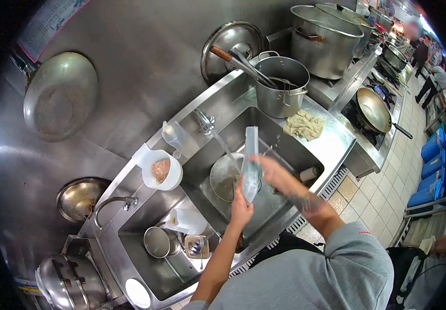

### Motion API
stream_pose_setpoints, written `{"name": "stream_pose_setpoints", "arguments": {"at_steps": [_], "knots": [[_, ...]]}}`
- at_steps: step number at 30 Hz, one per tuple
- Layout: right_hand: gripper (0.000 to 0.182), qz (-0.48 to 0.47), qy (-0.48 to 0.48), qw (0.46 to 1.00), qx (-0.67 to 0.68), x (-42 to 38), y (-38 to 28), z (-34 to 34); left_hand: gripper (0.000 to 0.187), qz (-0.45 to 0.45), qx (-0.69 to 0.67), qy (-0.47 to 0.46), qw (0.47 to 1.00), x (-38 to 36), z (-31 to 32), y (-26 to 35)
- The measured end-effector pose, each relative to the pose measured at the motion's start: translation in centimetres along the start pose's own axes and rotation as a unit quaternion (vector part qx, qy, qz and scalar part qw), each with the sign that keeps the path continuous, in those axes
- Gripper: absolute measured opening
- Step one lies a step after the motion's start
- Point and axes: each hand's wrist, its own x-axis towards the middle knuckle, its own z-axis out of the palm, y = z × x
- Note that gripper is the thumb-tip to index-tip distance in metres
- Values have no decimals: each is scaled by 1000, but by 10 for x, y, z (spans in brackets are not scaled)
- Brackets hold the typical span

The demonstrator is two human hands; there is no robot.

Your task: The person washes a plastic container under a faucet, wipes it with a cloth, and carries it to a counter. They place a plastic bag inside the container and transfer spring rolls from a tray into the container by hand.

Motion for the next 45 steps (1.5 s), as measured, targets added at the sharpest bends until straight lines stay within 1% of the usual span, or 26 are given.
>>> {"name": "stream_pose_setpoints", "arguments": {"at_steps": [2,5,7,8,11,13,14,15,17,18,20,21,22,23,25,27,30,31,33,34,36,37,39,43,44,45], "knots": [[23,37,-61,997,40,-20,35,12,84,17,10,-9,1000,0,-5,-22],[29,26,-11,999,-20,-7,20,1,82,-2,-6,-21,1000,-15,-10,-24],[19,-5,64,998,-14,-2,-30,4,82,-16,2,-36,999,-31,-10,-19],[17,-55,36,998,4,22,-43,-12,83,-29,2,-64,998,-34,-13,-9],[19,-132,87,987,-29,29,-61,-12,87,-20,-15,-30,999,-49,-5,-26],[26,-214,149,961,-95,23,-50,2,92,-88,-43,-88,991,-49,-18,-14],[47,-295,266,860,-320,51,-19,-14,94,-120,-57,-116,984,-46,-22,-10],[63,-338,233,843,-348,-10,-20,35,97,-96,-79,-86,989,-42,-18,-17],[61,-255,193,813,-487,-4,17,35,101,-51,-125,-24,991,-30,-7,-33],[57,-224,151,791,-549,-25,26,53,101,-50,-53,-16,997,-11,-14,-19],[56,-234,83,786,-566,-67,36,79,102,-107,-133,60,984,17,-16,-1],[56,-240,50,782,-574,-75,36,85,100,-88,-93,76,989,17,-14,-12],[55,-184,23,889,-419,-72,30,81,98,-70,-53,94,992,18,-14,-20],[46,-102,12,958,-269,-68,21,78,97,-59,-35,85,994,9,-11,-25],[32,66,-7,996,60,-61,-5,80,94,-36,2,65,997,-1,-11,-20],[18,-9,91,995,46,-36,-13,65,92,-17,-25,40,999,-11,-13,-3],[17,-19,-55,997,49,51,-45,-10,88,-99,-61,-68,991,-26,-21,27],[19,-16,-88,995,53,68,-58,-27,88,-67,-59,-67,994,-29,-19,19],[19,-8,-101,992,80,77,-59,-44,88,-5,-55,-67,996,-35,-14,7],[20,-8,-110,990,89,79,-63,-44,88,-27,-35,-85,995,-28,-18,10],[27,-144,-63,988,-2,45,-17,-36,89,-30,-30,-63,997,-21,-13,3],[36,-39,-37,998,14,6,-7,-6,89,-34,-27,-53,998,-19,-12,-2],[39,57,-39,997,-30,-44,21,27,89,-22,-41,-20,999,-14,-14,-13],[27,128,-111,986,-8,-54,29,20,86,5,-54,-10,998,-26,-12,-32],[30,99,-106,989,-29,-47,20,17,85,-5,-59,-14,998,-32,-12,-35],[29,86,-15,992,-91,-43,-3,20,84,-14,-66,-19,998,-34,-15,-26]]}}
